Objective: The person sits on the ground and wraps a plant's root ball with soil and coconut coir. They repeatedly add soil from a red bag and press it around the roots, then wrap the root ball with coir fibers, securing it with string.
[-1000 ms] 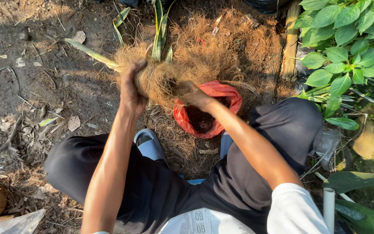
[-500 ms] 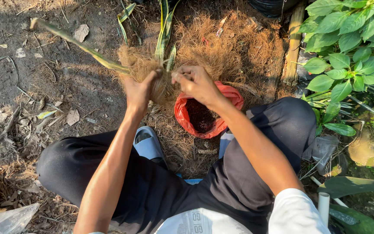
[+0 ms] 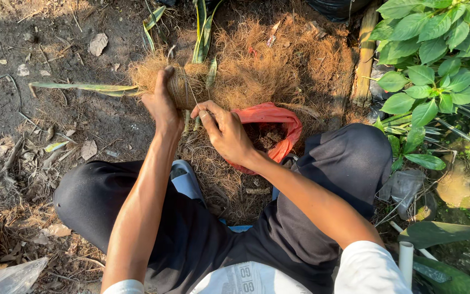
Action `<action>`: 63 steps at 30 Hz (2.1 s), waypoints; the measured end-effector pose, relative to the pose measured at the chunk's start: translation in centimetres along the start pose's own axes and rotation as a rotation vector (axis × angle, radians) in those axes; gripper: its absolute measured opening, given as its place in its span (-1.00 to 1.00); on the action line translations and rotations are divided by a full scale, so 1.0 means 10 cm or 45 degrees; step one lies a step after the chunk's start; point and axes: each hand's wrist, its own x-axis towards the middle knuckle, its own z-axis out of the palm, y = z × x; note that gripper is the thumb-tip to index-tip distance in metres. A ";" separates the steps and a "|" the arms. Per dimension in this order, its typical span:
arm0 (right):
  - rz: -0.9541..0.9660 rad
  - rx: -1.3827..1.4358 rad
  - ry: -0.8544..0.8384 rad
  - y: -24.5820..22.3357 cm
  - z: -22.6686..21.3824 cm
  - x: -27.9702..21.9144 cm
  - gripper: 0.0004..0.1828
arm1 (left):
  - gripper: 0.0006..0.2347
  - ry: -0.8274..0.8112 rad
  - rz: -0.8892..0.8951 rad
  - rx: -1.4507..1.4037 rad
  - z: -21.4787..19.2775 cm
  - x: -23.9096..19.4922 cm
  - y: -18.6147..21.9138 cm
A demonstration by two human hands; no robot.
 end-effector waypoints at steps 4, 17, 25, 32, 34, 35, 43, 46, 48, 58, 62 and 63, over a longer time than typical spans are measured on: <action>-0.117 -0.064 0.096 0.05 0.07 -0.03 -0.78 | -0.70 0.041 -0.106 -0.085 0.08 0.01 0.01; -0.332 -0.267 0.121 0.80 0.21 0.02 -0.80 | -0.65 -0.166 -0.583 -0.427 0.32 -0.10 0.36; 0.402 0.117 -0.174 1.41 -0.40 0.71 -0.67 | -0.43 -0.437 -0.572 0.326 0.21 -0.28 0.69; 0.250 0.083 -0.087 0.95 -0.74 0.88 -0.74 | -0.48 -0.639 -0.577 0.480 0.04 -0.47 0.53; -0.025 0.070 -0.059 0.76 -0.73 0.85 -0.72 | -0.49 -0.636 -0.590 0.590 0.04 -0.51 0.50; 0.086 0.123 -0.040 0.68 -0.72 0.82 -0.71 | -0.48 -0.606 -0.583 0.657 0.04 -0.54 0.49; -0.030 0.295 0.101 0.33 -0.62 0.53 -0.75 | -0.53 -0.630 -0.474 0.547 0.07 -0.58 0.28; -0.208 0.059 0.115 0.31 -0.55 0.44 -0.81 | -0.57 -0.478 -0.591 0.460 0.03 -0.54 0.10; -0.063 0.017 0.103 0.28 -0.45 0.35 -0.83 | -0.57 -0.348 -0.717 0.404 -0.01 -0.52 -0.02; -0.272 -0.141 0.155 -0.01 -0.09 -0.09 -0.86 | -0.56 -0.216 -0.711 -0.141 0.10 -0.49 -0.20; -0.177 -0.280 0.143 -0.03 -0.11 -0.12 -0.87 | -0.61 -0.132 -0.593 -0.112 0.17 -0.41 -0.27; -0.258 -0.302 0.166 -0.03 -0.12 -0.12 -0.88 | -0.61 -0.080 -0.570 -0.068 0.16 -0.38 -0.30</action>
